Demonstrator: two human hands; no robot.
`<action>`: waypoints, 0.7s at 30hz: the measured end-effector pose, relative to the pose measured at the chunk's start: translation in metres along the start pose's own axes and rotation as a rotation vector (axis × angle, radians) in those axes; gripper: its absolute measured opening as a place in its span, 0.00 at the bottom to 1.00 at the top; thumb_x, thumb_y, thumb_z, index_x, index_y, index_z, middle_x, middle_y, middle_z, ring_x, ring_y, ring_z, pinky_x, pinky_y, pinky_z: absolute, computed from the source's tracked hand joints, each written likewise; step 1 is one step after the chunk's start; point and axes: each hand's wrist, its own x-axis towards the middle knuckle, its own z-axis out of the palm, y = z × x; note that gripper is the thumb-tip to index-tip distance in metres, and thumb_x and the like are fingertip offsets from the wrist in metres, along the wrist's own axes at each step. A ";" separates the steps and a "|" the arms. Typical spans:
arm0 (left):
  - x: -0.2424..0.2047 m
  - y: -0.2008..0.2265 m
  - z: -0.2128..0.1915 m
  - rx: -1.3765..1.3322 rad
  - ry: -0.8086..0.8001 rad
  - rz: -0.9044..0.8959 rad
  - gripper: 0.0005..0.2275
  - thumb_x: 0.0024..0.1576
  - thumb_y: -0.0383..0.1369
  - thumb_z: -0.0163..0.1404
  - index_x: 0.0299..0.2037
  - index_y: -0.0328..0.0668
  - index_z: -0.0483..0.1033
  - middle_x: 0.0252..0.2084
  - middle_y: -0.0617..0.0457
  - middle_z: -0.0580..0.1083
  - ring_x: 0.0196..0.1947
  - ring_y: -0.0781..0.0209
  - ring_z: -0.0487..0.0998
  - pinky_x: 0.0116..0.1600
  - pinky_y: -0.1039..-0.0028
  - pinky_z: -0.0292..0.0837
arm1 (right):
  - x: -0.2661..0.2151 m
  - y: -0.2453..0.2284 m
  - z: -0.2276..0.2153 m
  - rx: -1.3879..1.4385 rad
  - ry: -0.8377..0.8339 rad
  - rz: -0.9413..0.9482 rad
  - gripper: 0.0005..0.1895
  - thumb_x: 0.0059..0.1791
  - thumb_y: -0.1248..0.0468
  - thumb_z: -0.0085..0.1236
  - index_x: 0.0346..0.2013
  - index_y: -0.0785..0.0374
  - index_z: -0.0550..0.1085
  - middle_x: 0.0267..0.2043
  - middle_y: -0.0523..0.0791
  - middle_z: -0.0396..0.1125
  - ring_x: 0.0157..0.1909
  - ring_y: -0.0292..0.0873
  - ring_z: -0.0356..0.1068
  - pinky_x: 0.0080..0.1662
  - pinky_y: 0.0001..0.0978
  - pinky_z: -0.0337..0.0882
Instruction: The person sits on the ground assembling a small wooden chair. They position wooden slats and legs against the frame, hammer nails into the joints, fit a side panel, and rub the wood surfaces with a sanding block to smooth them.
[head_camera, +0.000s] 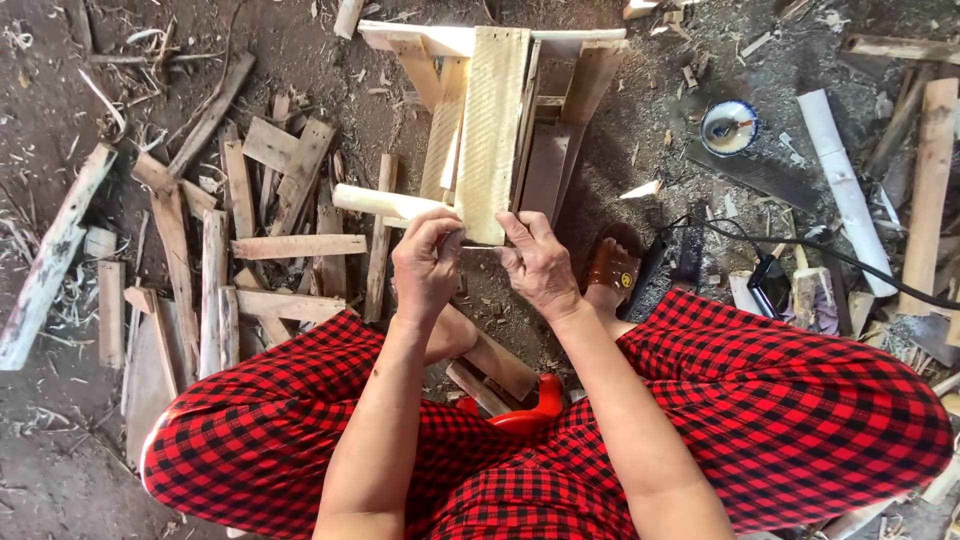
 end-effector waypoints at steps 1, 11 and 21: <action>0.000 0.001 0.000 -0.009 -0.002 -0.002 0.02 0.53 0.21 0.52 0.32 0.38 0.76 0.35 0.48 0.73 0.32 0.56 0.77 0.36 0.73 0.72 | -0.001 0.000 0.001 -0.001 0.015 -0.016 0.22 0.48 0.47 0.48 0.55 0.45 0.68 0.44 0.39 0.60 0.41 0.45 0.69 0.41 0.35 0.73; -0.007 -0.011 0.000 0.140 -0.066 0.034 0.02 0.53 0.31 0.55 0.30 0.47 0.76 0.39 0.51 0.70 0.46 0.47 0.72 0.52 0.63 0.65 | -0.002 0.006 -0.004 0.280 -0.023 0.033 0.27 0.49 0.55 0.49 0.62 0.51 0.60 0.44 0.48 0.60 0.45 0.57 0.67 0.47 0.48 0.69; -0.010 -0.017 0.020 0.230 -0.156 0.054 0.01 0.51 0.36 0.57 0.30 0.55 0.78 0.49 0.55 0.66 0.62 0.49 0.60 0.61 0.62 0.51 | -0.012 0.002 -0.006 0.235 -0.045 0.117 0.26 0.47 0.68 0.45 0.60 0.54 0.62 0.41 0.49 0.62 0.43 0.55 0.67 0.46 0.46 0.69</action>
